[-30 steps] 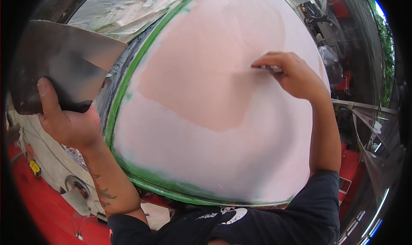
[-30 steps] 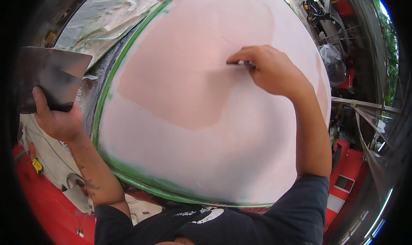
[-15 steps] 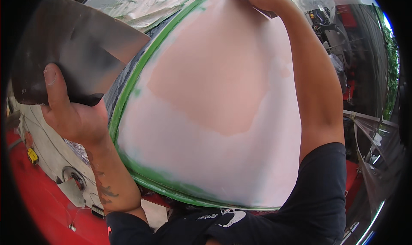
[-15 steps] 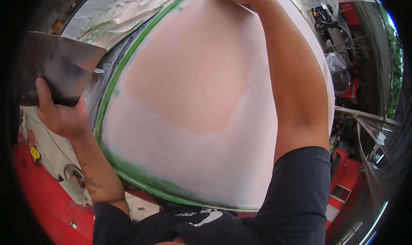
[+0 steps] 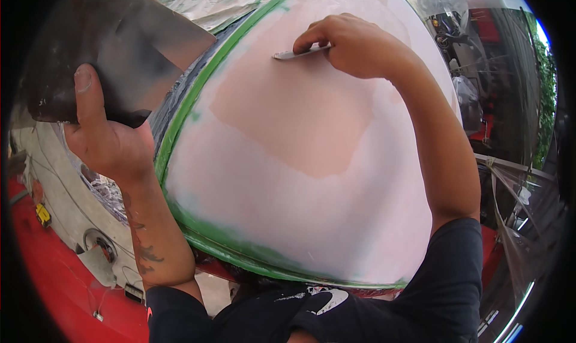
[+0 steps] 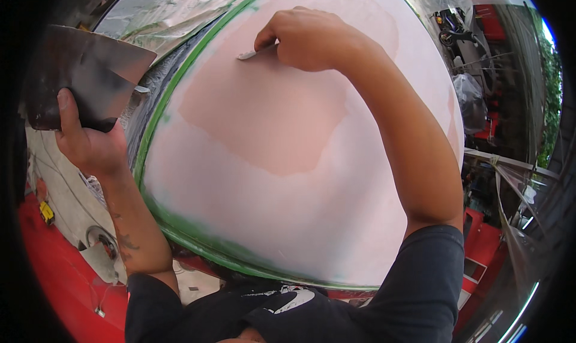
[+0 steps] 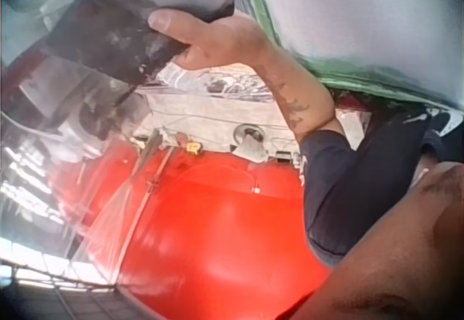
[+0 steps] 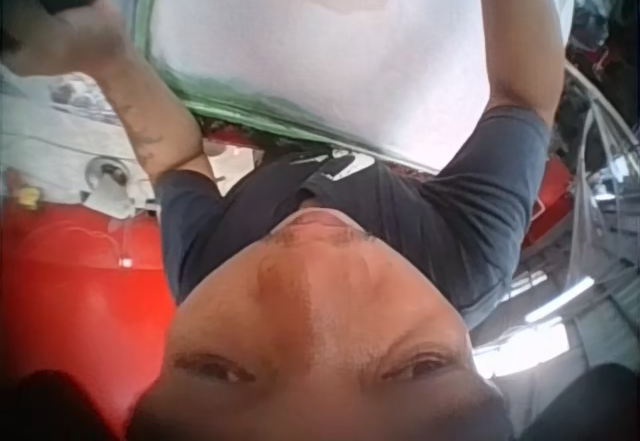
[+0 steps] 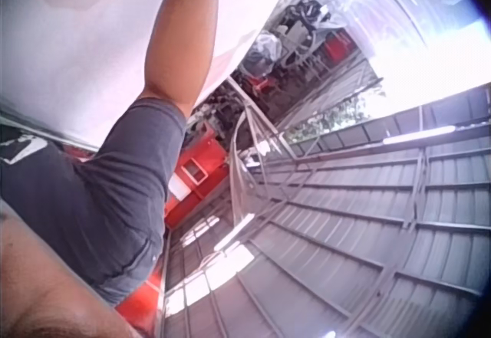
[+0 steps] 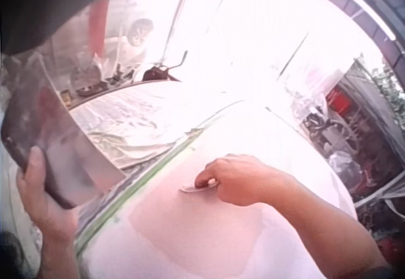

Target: Applying and smoothing pink body filler to the roof of a car using spreaders.

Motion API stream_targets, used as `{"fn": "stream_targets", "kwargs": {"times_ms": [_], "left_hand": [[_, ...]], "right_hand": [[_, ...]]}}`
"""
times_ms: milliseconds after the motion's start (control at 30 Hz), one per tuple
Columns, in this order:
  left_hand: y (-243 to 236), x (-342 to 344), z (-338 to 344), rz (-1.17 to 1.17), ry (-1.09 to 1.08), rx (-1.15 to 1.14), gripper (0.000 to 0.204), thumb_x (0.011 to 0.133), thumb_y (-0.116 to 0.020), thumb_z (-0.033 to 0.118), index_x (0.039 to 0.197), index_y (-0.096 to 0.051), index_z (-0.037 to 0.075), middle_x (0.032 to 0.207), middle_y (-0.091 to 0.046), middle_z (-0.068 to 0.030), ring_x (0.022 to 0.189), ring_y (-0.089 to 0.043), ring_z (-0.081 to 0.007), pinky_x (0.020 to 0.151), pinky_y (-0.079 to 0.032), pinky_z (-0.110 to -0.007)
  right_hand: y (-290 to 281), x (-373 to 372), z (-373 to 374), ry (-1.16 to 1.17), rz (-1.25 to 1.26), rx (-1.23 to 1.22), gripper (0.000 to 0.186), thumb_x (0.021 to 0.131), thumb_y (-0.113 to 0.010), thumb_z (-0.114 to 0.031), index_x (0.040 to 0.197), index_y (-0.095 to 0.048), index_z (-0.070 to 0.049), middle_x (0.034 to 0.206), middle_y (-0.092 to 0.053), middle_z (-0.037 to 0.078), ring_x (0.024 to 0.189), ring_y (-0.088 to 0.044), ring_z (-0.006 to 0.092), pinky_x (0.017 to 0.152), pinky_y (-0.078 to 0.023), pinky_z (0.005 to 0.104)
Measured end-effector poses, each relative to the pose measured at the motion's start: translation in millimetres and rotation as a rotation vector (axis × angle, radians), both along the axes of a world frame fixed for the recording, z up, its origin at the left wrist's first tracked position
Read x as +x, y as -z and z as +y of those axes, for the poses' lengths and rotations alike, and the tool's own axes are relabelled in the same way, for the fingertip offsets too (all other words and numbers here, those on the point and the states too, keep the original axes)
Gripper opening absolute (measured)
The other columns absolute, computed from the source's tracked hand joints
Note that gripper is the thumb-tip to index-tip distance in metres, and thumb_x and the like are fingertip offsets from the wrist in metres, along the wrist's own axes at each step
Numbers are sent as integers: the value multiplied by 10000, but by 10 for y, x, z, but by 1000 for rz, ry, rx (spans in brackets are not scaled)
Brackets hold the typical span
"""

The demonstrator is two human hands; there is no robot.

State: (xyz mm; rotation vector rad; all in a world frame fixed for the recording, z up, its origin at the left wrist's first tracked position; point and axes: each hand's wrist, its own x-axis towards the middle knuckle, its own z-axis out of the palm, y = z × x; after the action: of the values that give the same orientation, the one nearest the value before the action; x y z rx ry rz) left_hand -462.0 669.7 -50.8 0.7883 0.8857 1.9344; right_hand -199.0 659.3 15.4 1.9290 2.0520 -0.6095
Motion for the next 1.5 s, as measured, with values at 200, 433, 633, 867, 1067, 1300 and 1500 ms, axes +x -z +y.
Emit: {"fn": "stream_targets", "kwargs": {"times_ms": [200,433,633,867,1067,1300,1500], "left_hand": [[-7,-30,2,26,8,5,405,869,-663,201,1164,-576,-63,1162,-613,-140,1019,-627,-240,855,-534,-358],[46,-80,40,112,-45,42,392,902,-636,214,1161,-572,-74,1182,-598,-172,1018,-625,-239,825,-556,-332],[86,-81,45,186,-25,128,366,917,-623,202,1149,-579,-78,1197,-589,-186,1013,-625,-234,826,-560,-325],[63,-138,11,109,-40,16,390,899,-640,226,1115,-592,-95,1141,-621,-158,1009,-628,-213,814,-560,-334],[30,-23,-10,113,-39,0,414,892,-648,224,1152,-572,-89,1151,-616,-160,982,-642,-222,792,-564,-337],[108,-120,16,162,-21,42,424,879,-663,213,1167,-565,-81,1159,-613,-154,988,-642,-242,803,-560,-357],[67,-64,-13,-20,2,36,402,872,-662,182,1161,-570,-82,1153,-617,-141,1003,-638,-246,826,-551,-362]], "right_hand": [[-63,-16,-481,-142,-35,38,544,607,-464,113,1048,-682,-121,1063,-659,18,1054,-569,233,878,-411,370],[-108,13,-1017,-135,-28,121,481,623,-575,82,1026,-686,-156,1066,-665,-34,1064,-584,166,818,-397,374],[-186,-10,-1366,-82,-6,131,489,603,-609,83,1024,-678,-157,1052,-670,-35,1047,-590,174,802,-397,365],[-168,421,-1068,155,97,299,375,724,-543,38,1060,-666,-76,990,-676,95,963,-619,310,820,-466,409],[53,1343,-146,501,-69,298,336,805,-459,-14,1080,-651,-3,859,-665,168,757,-615,260,723,-482,349],[116,943,-170,602,97,180,356,751,-448,-8,1021,-680,1,772,-647,99,666,-579,176,624,-464,315],[160,329,-421,370,16,206,399,729,-459,-6,1066,-673,-15,924,-679,166,845,-632,273,805,-484,348]]}}
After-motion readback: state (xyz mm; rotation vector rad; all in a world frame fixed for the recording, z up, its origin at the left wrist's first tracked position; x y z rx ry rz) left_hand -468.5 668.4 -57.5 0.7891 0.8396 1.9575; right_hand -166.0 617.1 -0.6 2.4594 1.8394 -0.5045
